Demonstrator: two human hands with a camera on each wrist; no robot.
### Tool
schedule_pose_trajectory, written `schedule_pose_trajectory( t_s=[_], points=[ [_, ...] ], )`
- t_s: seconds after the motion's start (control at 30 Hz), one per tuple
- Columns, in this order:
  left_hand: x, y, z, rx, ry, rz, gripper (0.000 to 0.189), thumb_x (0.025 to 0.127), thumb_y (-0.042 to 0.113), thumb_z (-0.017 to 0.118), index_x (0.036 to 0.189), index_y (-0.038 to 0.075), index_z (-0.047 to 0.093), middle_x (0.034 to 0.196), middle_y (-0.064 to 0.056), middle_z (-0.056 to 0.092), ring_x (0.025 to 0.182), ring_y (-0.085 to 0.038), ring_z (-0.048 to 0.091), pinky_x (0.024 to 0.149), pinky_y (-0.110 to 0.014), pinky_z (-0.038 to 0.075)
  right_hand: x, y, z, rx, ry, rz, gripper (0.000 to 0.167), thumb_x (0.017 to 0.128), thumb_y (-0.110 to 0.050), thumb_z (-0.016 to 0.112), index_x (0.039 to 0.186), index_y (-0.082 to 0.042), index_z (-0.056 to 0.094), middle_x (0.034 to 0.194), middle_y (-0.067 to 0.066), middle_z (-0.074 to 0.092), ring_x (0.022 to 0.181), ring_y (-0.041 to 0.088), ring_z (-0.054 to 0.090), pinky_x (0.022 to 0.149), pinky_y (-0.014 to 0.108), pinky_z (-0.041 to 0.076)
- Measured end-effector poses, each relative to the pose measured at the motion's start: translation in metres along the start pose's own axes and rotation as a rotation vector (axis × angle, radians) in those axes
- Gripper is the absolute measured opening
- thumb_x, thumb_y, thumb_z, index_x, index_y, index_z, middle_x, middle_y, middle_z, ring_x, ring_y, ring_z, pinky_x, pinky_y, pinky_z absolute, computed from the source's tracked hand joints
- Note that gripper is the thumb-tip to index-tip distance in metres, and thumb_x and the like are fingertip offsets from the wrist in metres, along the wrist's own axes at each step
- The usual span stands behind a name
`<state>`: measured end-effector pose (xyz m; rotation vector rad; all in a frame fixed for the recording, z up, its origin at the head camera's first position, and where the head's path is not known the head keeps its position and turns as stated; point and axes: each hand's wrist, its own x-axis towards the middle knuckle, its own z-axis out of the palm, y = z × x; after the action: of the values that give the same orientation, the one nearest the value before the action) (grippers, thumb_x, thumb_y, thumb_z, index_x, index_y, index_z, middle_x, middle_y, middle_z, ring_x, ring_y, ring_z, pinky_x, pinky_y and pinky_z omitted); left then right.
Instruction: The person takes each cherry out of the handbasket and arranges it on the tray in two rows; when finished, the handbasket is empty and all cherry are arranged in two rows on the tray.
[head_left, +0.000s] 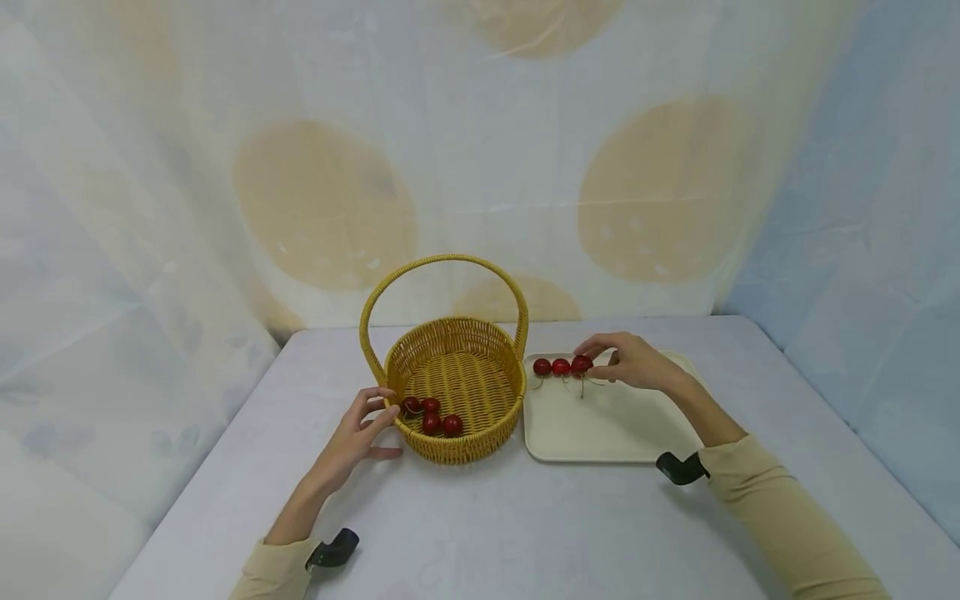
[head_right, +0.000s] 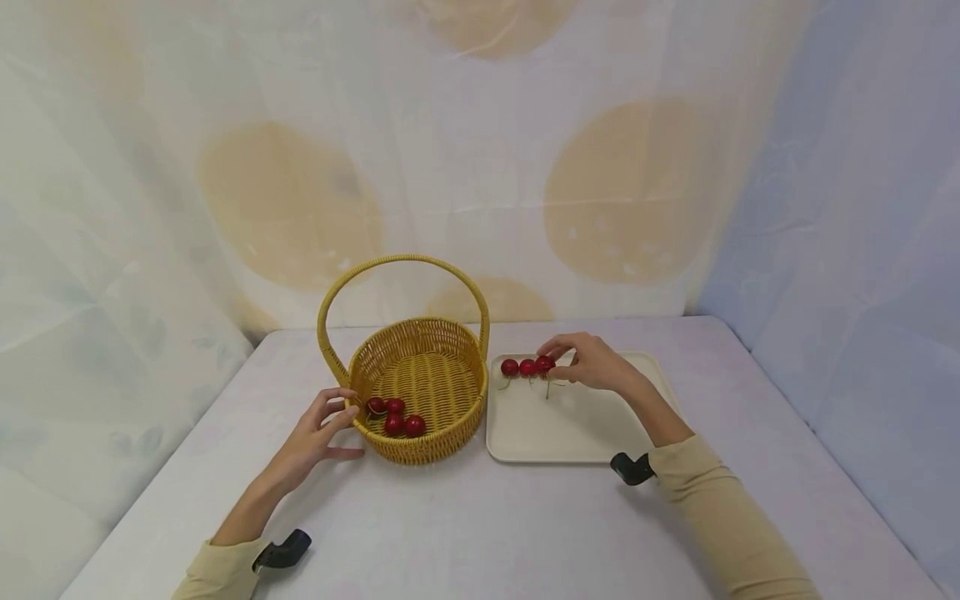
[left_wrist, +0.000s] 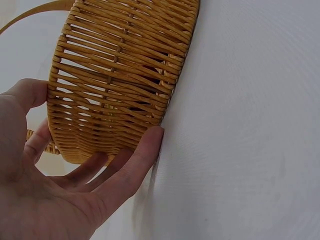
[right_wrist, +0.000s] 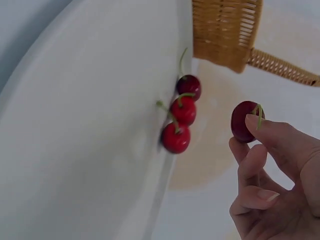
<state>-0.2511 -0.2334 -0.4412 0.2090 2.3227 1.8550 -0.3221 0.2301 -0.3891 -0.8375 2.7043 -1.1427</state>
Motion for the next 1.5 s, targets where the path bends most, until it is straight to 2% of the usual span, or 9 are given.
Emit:
schedule_pose_trajectory(
  t_s=[0.13,0.2,0.33,0.43,0.53,0.77,1.03,1.27,1.5],
  points=[
    [0.000,0.000,0.000,-0.003,0.004,-0.002,0.049,0.099,0.036,0.058,0.138,0.018,0.035,0.151,-0.018,0.028,0.133,-0.047,0.044,0.078,-0.052,0.061,-0.003,0.014,-0.004,-0.015,0.018,0.015,0.034,0.091,-0.006,0.067,0.124,-0.001,0.061,0.116,0.026,0.065,0.071,0.034,0.068,0.062,0.034,0.059],
    [0.000,-0.001,0.000,-0.001,0.006,-0.002,0.049,0.099,0.036,0.058,0.138,0.017,0.035,0.151,-0.018,0.028,0.133,-0.048,0.044,0.078,-0.052,0.061,-0.004,0.020,-0.006,-0.024,0.029,0.027,0.034,0.091,-0.008,0.068,0.124,-0.002,0.061,0.117,0.026,0.065,0.072,0.033,0.068,0.063,0.034,0.059],
    [0.000,0.000,0.000,0.000,0.005,0.004,0.050,0.099,0.036,0.058,0.139,0.017,0.035,0.152,-0.018,0.027,0.133,-0.048,0.044,0.078,-0.051,0.061,-0.005,0.031,-0.008,-0.023,0.055,0.049,0.036,0.091,-0.008,0.069,0.125,-0.001,0.060,0.117,0.027,0.064,0.072,0.029,0.068,0.065,0.041,0.060],
    [0.000,0.000,-0.001,-0.006,0.001,0.011,0.048,0.099,0.035,0.057,0.139,0.018,0.035,0.151,-0.017,0.028,0.133,-0.047,0.044,0.078,-0.051,0.061,-0.004,0.038,-0.007,-0.023,0.069,0.055,0.036,0.090,-0.006,0.069,0.124,0.000,0.061,0.116,0.028,0.065,0.077,0.025,0.067,0.064,0.038,0.060],
    [-0.001,-0.001,-0.001,-0.015,-0.002,0.018,0.046,0.100,0.034,0.057,0.138,0.019,0.036,0.150,-0.017,0.029,0.133,-0.046,0.043,0.078,-0.052,0.061,-0.004,0.044,-0.006,-0.017,0.067,0.050,0.036,0.090,-0.004,0.069,0.124,0.002,0.060,0.116,0.029,0.065,0.081,0.025,0.066,0.062,0.035,0.060],
    [0.001,-0.005,0.000,-0.023,-0.007,0.012,0.047,0.100,0.034,0.056,0.138,0.018,0.035,0.150,-0.017,0.029,0.134,-0.046,0.042,0.079,-0.051,0.061,-0.001,0.057,-0.003,0.002,0.039,0.057,0.036,0.090,0.000,0.067,0.124,0.007,0.059,0.118,0.033,0.063,0.086,0.034,0.065,0.062,0.041,0.060],
    [-0.001,-0.003,-0.001,-0.022,-0.002,0.008,0.046,0.100,0.035,0.057,0.137,0.020,0.036,0.150,-0.016,0.030,0.134,-0.046,0.043,0.078,-0.051,0.062,0.005,0.059,0.000,-0.019,0.009,0.103,0.037,0.089,0.001,0.066,0.125,0.008,0.058,0.117,0.033,0.063,0.070,0.029,0.064,0.058,0.037,0.057],
    [0.000,-0.003,-0.001,-0.020,-0.008,0.013,0.048,0.100,0.034,0.057,0.139,0.017,0.034,0.149,-0.016,0.030,0.134,-0.045,0.043,0.078,-0.051,0.061,0.009,0.055,-0.001,-0.015,-0.018,0.129,0.038,0.089,0.001,0.067,0.124,0.010,0.057,0.114,0.033,0.064,0.070,0.027,0.064,0.059,0.036,0.056],
    [0.000,-0.002,-0.001,-0.020,-0.001,0.013,0.046,0.100,0.034,0.057,0.138,0.019,0.036,0.150,-0.017,0.029,0.134,-0.046,0.043,0.077,-0.051,0.062,0.013,0.055,0.000,-0.023,-0.043,0.147,0.038,0.089,0.001,0.066,0.125,0.009,0.057,0.112,0.032,0.066,0.064,0.021,0.061,0.056,0.026,0.052]
  ],
)
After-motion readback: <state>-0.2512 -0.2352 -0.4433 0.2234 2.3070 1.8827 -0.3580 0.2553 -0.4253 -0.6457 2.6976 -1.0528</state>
